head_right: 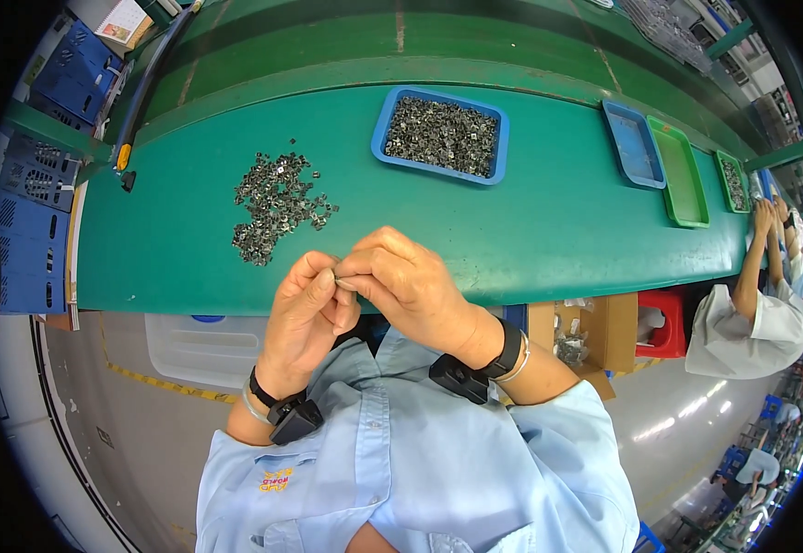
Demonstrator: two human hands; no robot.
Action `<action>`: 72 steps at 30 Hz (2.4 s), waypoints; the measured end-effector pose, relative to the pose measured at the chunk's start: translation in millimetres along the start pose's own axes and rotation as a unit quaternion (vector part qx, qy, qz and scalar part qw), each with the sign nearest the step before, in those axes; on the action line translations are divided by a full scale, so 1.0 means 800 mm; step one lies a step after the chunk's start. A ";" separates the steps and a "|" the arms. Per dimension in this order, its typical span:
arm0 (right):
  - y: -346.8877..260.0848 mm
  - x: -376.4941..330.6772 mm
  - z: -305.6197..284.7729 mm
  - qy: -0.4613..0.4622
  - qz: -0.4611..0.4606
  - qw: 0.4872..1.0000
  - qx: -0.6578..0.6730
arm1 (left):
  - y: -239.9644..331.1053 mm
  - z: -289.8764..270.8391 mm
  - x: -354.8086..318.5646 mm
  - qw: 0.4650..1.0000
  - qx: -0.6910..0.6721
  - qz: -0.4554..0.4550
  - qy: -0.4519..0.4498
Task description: The person picks up a small metal component from a pile by hand, inspects it while turning it over, and then places it into a blue tray, repeating this process for several more pieces.
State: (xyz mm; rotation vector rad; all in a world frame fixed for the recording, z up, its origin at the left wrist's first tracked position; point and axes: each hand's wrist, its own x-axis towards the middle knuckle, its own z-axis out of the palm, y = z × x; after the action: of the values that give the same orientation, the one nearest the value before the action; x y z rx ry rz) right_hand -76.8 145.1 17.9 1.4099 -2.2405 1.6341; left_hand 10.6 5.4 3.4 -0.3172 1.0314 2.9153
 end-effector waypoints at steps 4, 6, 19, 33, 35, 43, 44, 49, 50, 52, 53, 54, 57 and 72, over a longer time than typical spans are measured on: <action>0.001 -0.002 0.002 0.008 0.019 0.999 0.033 | -0.005 -0.005 0.002 0.999 -0.027 0.005 -0.021; 0.003 -0.003 0.003 0.012 0.031 0.998 0.049 | -0.005 -0.005 0.003 0.999 -0.030 0.004 -0.024; 0.007 0.001 0.001 0.036 0.027 0.993 0.113 | 0.008 0.012 0.000 0.999 -0.032 -0.015 -0.006; 0.001 0.005 0.000 0.018 -0.002 0.992 0.123 | 0.010 0.011 -0.004 0.997 -0.064 -0.027 -0.035; 0.000 0.006 -0.002 0.013 -0.004 0.993 0.117 | 0.014 0.013 -0.005 0.998 -0.053 -0.030 -0.029; 0.006 0.007 -0.004 -0.029 -0.011 0.997 0.074 | 0.023 0.007 -0.006 0.999 0.022 -0.042 -0.004; 0.007 0.007 -0.004 -0.029 -0.013 0.997 0.071 | 0.023 0.007 -0.006 0.999 0.029 -0.045 0.003; 0.010 0.004 -0.004 -0.014 -0.019 0.998 0.063 | 0.024 0.012 -0.008 0.999 0.022 -0.040 -0.003; 0.010 0.004 -0.004 -0.007 -0.021 0.998 0.061 | 0.024 0.012 -0.008 0.999 0.021 -0.040 -0.003; 0.010 0.003 -0.004 -0.006 -0.023 0.998 0.063 | 0.023 0.012 -0.007 0.999 0.018 -0.046 -0.010; 0.011 0.002 -0.004 -0.005 -0.024 0.998 0.065 | 0.023 0.012 -0.007 0.999 0.017 -0.049 -0.014; 0.011 0.002 -0.004 -0.003 -0.026 0.997 0.066 | 0.022 0.012 -0.007 0.999 0.017 -0.049 -0.014; 0.010 0.002 -0.005 -0.003 -0.020 0.997 0.077 | 0.019 0.011 -0.005 0.998 -0.002 -0.056 -0.010; 0.023 0.035 -0.054 0.020 -0.020 0.999 -0.025 | 0.021 0.006 0.000 0.999 0.016 -0.050 0.014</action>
State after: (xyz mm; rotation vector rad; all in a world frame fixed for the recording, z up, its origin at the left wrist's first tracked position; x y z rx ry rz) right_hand -125.2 161.4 37.1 1.3882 -2.2013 1.5682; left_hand 8.3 -4.5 17.2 -0.3974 1.0331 2.8101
